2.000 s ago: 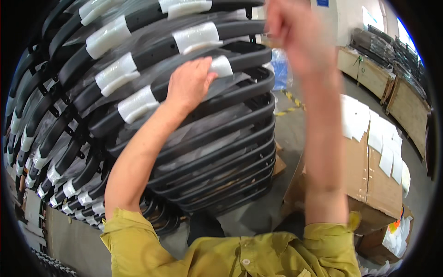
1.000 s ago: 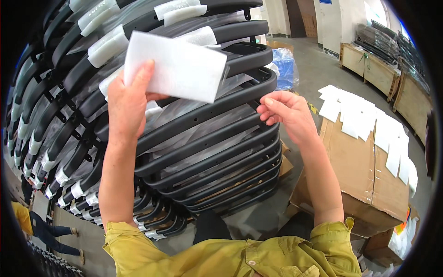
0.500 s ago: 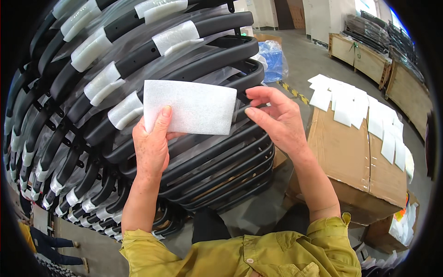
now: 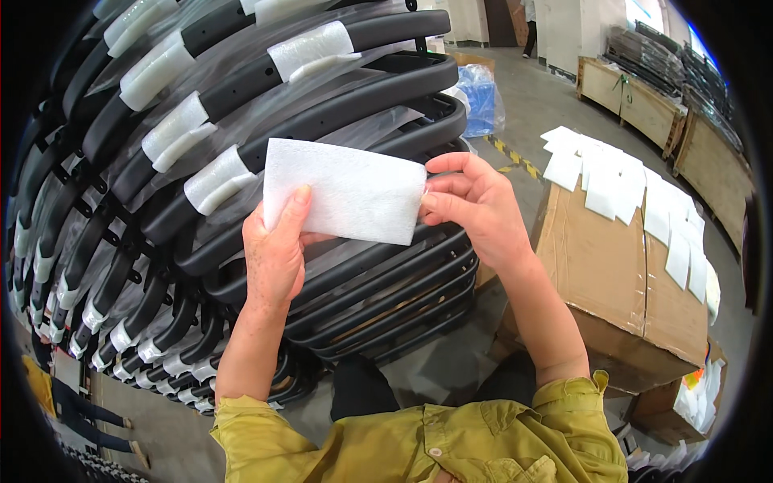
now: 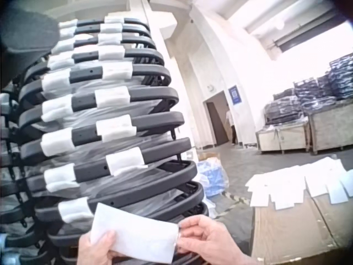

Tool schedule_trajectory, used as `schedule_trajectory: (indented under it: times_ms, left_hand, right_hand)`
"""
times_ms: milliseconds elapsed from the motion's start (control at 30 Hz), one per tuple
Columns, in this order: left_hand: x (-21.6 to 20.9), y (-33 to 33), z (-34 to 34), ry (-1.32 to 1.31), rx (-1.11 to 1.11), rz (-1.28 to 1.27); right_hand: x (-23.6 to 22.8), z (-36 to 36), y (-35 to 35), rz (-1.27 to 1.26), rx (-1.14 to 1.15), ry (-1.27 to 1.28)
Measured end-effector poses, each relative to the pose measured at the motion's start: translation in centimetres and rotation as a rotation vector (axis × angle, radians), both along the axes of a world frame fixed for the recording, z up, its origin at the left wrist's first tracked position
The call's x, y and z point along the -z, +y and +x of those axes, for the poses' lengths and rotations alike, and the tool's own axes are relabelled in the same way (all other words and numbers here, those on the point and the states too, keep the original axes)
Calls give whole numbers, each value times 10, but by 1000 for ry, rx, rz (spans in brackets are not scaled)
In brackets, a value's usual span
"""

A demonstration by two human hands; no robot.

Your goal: Wrapping foam protection around the top rails of stacked chair frames.

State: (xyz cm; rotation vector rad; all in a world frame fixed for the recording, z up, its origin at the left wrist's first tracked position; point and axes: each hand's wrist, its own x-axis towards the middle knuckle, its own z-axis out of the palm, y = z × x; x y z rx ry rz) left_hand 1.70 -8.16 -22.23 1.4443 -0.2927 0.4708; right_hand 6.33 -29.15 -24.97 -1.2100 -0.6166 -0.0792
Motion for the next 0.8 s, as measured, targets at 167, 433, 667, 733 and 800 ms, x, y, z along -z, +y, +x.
schedule_trajectory:
  times_ms: [167,433,667,733,800]
  left_hand:
    - [41,-10,4,-20,336,-374]
    - [99,-51,0,37,273,-490]
    - [83,-65,4,63,-7,-420]
    - [84,-64,4,87,10,-375]
    - [85,-65,4,76,52,-376]
  right_hand:
    - [13,9,4,225,-70,182]
    - [32,7,8,190,-102,204]
    - [29,-13,-1,-160,713,-436]
    - [32,-23,4,-360,693,-647]
    - [45,-16,15,-380,738,-771]
